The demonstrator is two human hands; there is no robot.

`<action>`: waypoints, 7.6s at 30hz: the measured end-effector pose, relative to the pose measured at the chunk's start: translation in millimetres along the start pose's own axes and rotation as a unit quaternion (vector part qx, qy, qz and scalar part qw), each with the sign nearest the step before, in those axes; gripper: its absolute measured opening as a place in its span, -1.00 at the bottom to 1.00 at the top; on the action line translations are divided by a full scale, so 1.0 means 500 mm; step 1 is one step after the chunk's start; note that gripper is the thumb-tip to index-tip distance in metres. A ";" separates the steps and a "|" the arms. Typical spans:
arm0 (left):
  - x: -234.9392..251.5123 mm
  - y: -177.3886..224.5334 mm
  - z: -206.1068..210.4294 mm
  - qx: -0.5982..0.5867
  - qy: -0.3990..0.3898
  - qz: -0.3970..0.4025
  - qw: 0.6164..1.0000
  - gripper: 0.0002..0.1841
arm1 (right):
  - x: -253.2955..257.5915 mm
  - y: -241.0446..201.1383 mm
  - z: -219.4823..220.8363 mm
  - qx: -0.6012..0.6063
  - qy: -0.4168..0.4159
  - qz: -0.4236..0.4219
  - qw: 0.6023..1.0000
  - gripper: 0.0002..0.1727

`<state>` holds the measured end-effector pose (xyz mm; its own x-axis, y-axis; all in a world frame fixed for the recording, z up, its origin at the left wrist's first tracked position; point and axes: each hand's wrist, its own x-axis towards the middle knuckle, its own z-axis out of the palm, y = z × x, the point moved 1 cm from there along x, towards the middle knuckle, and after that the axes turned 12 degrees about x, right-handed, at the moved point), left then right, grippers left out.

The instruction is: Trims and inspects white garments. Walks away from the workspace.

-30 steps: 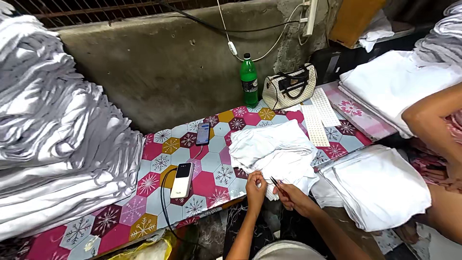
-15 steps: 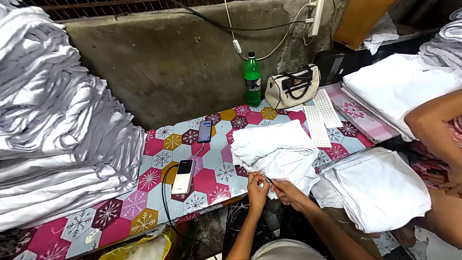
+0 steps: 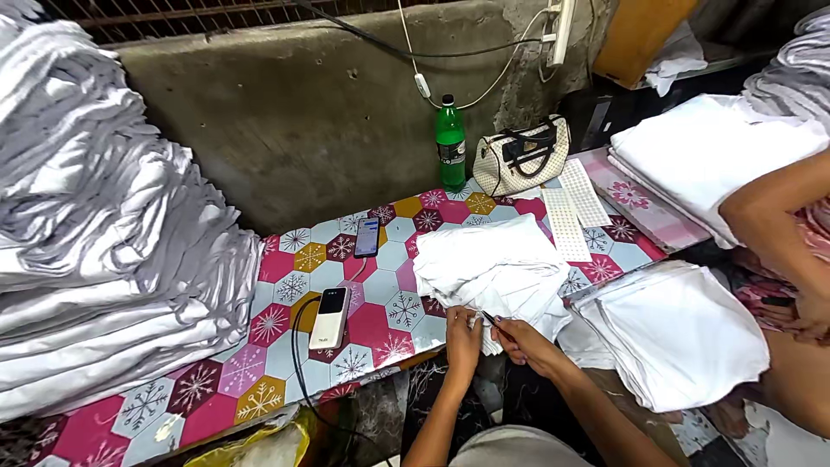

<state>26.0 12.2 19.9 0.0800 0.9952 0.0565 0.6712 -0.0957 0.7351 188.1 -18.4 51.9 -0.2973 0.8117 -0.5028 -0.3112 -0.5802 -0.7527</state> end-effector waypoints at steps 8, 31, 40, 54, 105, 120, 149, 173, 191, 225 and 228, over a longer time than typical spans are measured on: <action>-0.004 -0.030 0.018 -0.118 0.044 0.001 0.992 -0.90 | 0.011 0.020 -0.018 -0.016 0.013 0.041 0.999 -0.49; 0.017 -0.032 0.037 0.046 0.046 0.014 0.998 -0.82 | 0.028 0.002 0.014 -0.004 -0.014 0.008 1.000 -0.52; -0.078 -0.087 -0.032 0.011 -0.287 0.093 0.953 -0.84 | 0.010 -0.011 -0.003 -0.388 0.074 -0.213 0.894 -0.55; 0.196 -0.119 -0.347 0.072 -0.011 -0.051 0.996 -0.67 | 0.147 -0.095 -0.066 -0.530 0.128 -0.500 0.672 -0.73; 0.627 -0.431 -0.461 0.264 -0.008 0.082 0.961 -0.60 | 0.218 -0.033 -0.128 -0.527 0.266 -0.504 0.631 -0.59; 0.638 -0.470 -0.438 0.252 -0.127 0.154 0.947 -0.54 | 0.220 -0.030 -0.133 -0.519 0.263 -0.507 0.636 -0.60; 0.111 -0.097 -0.317 0.060 -0.429 0.208 0.877 -0.48 | 0.187 -0.052 -0.116 -0.503 0.216 -0.498 0.673 -0.70; -0.004 0.050 -0.011 -0.047 0.000 0.007 0.999 -0.66 | 0.047 -0.044 0.009 -0.309 0.177 -0.239 0.904 -0.75; -0.014 0.023 -0.075 -0.219 -0.112 -0.083 0.966 -0.79 | 0.030 -0.034 0.016 -0.085 0.165 -0.170 0.968 -0.89; -0.043 -0.009 -0.057 -0.190 -0.084 -0.067 0.976 -0.87 | -0.034 -0.075 0.004 -0.407 0.022 -0.041 0.912 -0.48; -0.048 -0.008 -0.051 -0.194 -0.064 -0.065 0.977 -0.89 | -0.026 -0.076 0.016 -0.464 0.020 -0.002 0.886 -0.46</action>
<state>2.5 -10.7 33.1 0.1205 0.9853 -0.1214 0.3549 0.0715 0.9322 196.4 -7.4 90.3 -0.2607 0.8261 -0.4996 0.5686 -0.2868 -0.7710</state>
